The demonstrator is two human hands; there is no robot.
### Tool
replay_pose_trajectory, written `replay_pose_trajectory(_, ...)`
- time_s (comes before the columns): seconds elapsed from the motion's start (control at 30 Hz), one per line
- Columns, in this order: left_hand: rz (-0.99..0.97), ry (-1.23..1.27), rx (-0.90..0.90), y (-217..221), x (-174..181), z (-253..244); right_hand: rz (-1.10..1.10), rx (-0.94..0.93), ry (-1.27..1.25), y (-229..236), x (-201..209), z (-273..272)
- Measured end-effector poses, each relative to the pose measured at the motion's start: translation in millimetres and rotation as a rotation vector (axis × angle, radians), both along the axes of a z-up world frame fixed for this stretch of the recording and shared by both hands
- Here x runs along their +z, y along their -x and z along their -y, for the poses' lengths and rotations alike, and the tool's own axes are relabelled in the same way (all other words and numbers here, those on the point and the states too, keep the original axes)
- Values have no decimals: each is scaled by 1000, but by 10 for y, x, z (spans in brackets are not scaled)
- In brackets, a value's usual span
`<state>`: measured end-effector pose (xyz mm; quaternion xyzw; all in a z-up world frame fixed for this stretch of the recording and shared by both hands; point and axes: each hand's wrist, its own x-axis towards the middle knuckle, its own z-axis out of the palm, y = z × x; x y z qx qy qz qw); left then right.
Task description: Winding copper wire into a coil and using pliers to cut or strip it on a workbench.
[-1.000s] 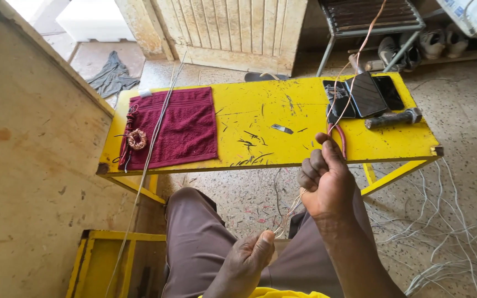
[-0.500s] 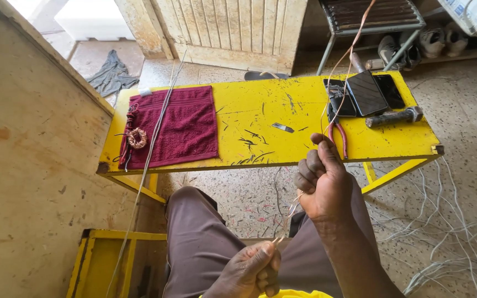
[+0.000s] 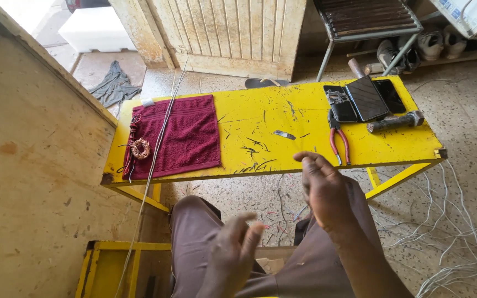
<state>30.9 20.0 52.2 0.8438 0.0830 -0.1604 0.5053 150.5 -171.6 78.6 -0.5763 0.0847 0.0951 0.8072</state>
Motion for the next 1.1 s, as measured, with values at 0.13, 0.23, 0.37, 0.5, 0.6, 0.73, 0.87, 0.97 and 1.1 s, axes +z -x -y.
replay_pose_trajectory(0.13, 289, -126, 226, -476, 482, -80, 497, 13, 1031, 235, -146, -157)
replay_pose_trajectory(0.23, 198, -228, 313, -824, 718, -179, 864, -34, 1278, 370, -350, -323)
replay_pose_trajectory(0.37, 43, -138, 398, -963, 882, -315, 1046, -43, 1277, 465, -482, -363)
replay_pose_trajectory(0.5, 44, 392, 469, -813, 422, -484, 1073, 8, 1267, 473, -612, -272)
replay_pose_trajectory(0.6, 166, 717, 558, -676, 131, -514, 1005, 98, 1190, 479, -623, -226)
replay_pose_trajectory(0.73, 357, 889, 448, -604, -186, -597, 514, 456, 700, 434, -398, -180)
replay_pose_trajectory(0.87, 597, 1219, 164, -615, -254, -603, -61, 855, -167, 292, -506, 29)
replay_pose_trajectory(0.97, 598, 1293, -57, -557, 176, -443, -156, 1192, -635, 236, -572, 101)
replay_pose_trajectory(1.1, 629, 1287, -154, -672, 177, -370, -244, 1214, -690, 220, -696, 36)
